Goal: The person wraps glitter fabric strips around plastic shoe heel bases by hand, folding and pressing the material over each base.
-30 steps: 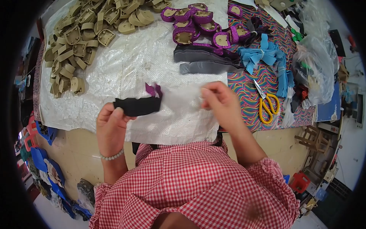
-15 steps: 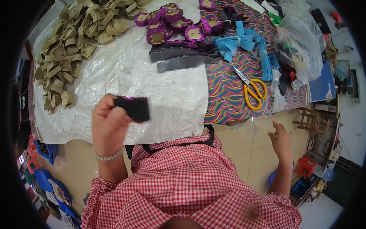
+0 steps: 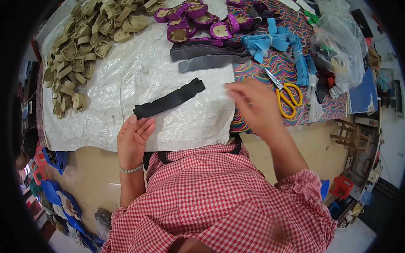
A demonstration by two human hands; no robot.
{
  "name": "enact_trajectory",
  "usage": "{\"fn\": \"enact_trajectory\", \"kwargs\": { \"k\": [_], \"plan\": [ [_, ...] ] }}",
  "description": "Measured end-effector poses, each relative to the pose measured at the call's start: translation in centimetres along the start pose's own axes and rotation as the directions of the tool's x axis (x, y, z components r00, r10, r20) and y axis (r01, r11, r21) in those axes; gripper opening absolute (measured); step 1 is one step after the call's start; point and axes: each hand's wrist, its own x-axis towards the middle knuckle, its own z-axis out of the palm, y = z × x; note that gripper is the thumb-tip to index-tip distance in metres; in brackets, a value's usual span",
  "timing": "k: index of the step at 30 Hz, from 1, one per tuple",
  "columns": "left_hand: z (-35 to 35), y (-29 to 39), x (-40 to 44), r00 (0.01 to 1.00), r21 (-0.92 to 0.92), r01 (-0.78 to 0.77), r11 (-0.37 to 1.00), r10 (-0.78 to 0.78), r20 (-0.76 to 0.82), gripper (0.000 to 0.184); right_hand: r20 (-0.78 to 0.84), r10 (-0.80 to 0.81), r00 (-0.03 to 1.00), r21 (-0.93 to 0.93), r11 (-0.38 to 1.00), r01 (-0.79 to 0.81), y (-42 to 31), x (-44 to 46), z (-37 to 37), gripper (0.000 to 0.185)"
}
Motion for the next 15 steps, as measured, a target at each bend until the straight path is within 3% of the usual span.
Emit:
{"fn": "enact_trajectory", "kwargs": {
  "k": [2,5,9,12,15],
  "plan": [
    [-0.1,0.5,-0.5,0.996,0.13,-0.035,0.991,0.045,-0.079,0.017,0.106,-0.158,0.982,0.084,0.985,0.149,-1.8,2.0,3.6,0.015],
    [-0.3,0.7,-0.4,0.996,0.211,-0.061,0.976,0.072,-0.043,0.017,0.156,-0.425,0.892,0.223,0.894,0.388,-3.4,4.0,9.1,0.02],
    [-0.5,0.9,-0.1,0.998,0.193,-0.057,0.98,0.051,0.035,0.016,0.245,-0.382,0.891,0.247,0.914,0.323,-5.6,5.1,12.8,0.028],
    [-0.3,1.2,0.0,0.999,0.123,-0.024,0.992,0.019,0.042,0.016,0.417,-0.225,0.88,0.426,0.904,0.029,-5.3,5.2,13.3,0.03],
    [-0.9,1.3,0.3,1.0,0.13,0.013,0.991,-0.014,0.004,0.018,0.448,-0.033,0.893,0.506,0.834,-0.223,-4.6,5.4,11.9,0.024]
  ]
}}
